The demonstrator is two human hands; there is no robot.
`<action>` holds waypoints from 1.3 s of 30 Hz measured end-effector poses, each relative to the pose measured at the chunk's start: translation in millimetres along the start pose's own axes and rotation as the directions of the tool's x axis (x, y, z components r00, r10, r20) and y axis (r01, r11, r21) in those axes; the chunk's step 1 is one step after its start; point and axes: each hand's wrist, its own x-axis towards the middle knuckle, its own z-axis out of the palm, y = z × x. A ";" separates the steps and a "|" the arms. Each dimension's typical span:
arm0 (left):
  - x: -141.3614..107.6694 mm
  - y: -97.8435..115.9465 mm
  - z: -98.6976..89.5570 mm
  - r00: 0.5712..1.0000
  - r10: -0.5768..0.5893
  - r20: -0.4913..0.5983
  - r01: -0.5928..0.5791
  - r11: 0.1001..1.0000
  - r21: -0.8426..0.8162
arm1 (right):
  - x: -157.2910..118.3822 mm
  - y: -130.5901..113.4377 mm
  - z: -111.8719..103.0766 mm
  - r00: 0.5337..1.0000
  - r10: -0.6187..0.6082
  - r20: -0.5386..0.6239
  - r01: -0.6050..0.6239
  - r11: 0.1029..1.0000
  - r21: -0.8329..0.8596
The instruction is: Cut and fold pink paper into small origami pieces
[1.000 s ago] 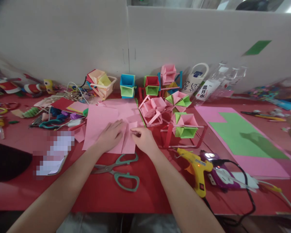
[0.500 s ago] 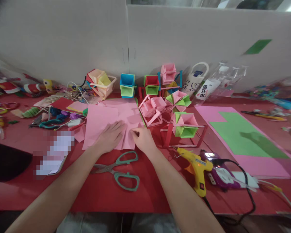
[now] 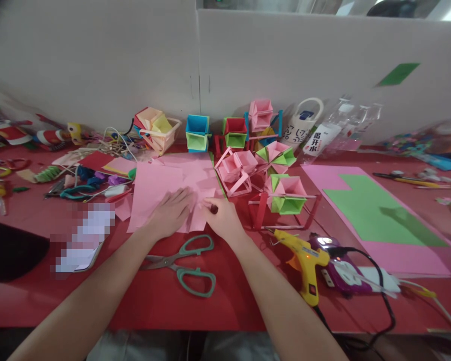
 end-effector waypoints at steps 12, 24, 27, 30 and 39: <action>0.1 1.2 -6.3 0.998 -0.046 -0.045 0.046 0.999 -0.007 | 5.0 5.7 6.9 0.999 0.035 0.012 -0.036 0.993 0.112; 0.3 -4.5 2.2 1.000 -0.020 0.020 0.021 1.000 -0.006 | 4.9 5.8 6.9 0.998 -0.033 0.044 0.033 0.999 -0.014; 0.6 -5.1 0.5 0.999 -0.022 0.037 0.023 0.999 -0.023 | 4.7 6.1 7.2 0.999 -0.029 0.046 0.030 0.999 -0.017; 1.2 -6.5 -2.2 0.998 -0.019 0.061 0.022 0.998 -0.051 | 4.1 6.4 6.8 0.999 -0.020 0.051 0.021 1.000 -0.023; 2.9 -7.9 -5.9 0.995 -0.021 0.098 0.031 0.994 -0.102 | -0.3 -6.8 0.8 1.000 -0.006 0.024 0.006 1.000 0.025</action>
